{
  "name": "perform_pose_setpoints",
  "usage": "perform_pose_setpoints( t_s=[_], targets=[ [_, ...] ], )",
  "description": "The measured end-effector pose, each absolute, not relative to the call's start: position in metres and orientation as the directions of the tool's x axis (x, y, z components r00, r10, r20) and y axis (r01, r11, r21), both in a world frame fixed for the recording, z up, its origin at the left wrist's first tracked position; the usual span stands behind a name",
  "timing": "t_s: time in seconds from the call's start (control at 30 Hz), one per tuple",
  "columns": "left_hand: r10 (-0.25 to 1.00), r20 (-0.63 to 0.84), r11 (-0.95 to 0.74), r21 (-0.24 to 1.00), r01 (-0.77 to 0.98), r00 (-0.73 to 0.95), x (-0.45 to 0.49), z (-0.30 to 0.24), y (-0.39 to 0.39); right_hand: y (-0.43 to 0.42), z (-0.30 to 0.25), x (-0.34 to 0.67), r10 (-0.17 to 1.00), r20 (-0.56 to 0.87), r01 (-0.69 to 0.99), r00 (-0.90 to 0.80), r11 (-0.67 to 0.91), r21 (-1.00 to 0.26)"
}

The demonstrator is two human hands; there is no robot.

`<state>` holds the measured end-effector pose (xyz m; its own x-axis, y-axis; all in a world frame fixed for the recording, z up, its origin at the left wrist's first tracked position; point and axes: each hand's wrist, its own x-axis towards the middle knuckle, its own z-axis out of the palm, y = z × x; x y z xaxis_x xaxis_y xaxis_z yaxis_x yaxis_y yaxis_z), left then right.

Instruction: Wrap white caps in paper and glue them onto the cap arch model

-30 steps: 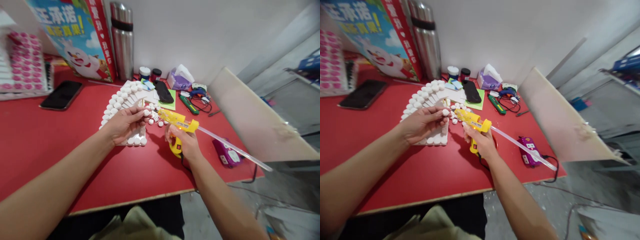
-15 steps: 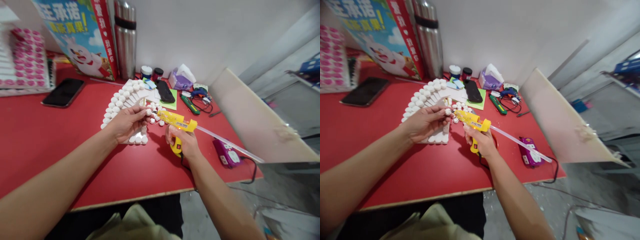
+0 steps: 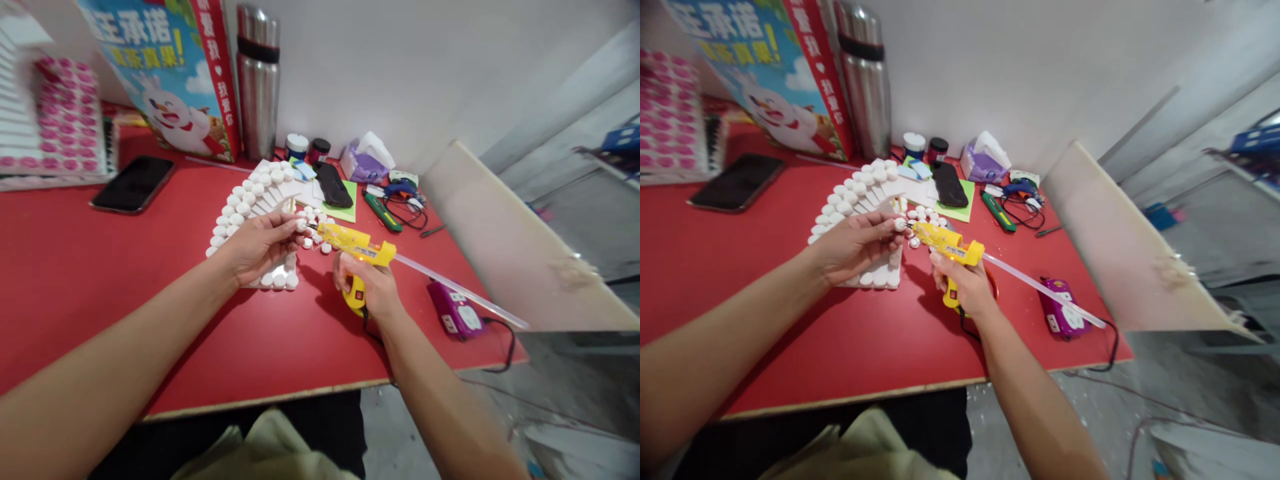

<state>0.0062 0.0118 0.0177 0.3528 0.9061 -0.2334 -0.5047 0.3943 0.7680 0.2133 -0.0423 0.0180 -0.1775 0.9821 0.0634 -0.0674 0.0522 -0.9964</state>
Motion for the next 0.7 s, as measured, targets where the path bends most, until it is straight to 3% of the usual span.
perform_pose_setpoints(
  t_s=[0.7],
  targets=[
    [0.896,-0.248,0.414,0.764,-0.494,0.367,0.0065,0.0194,0.0109,-0.0421,0.0172,0.2146,0.978,0.085,-0.077,-0.191,0.071,-0.994]
  ],
)
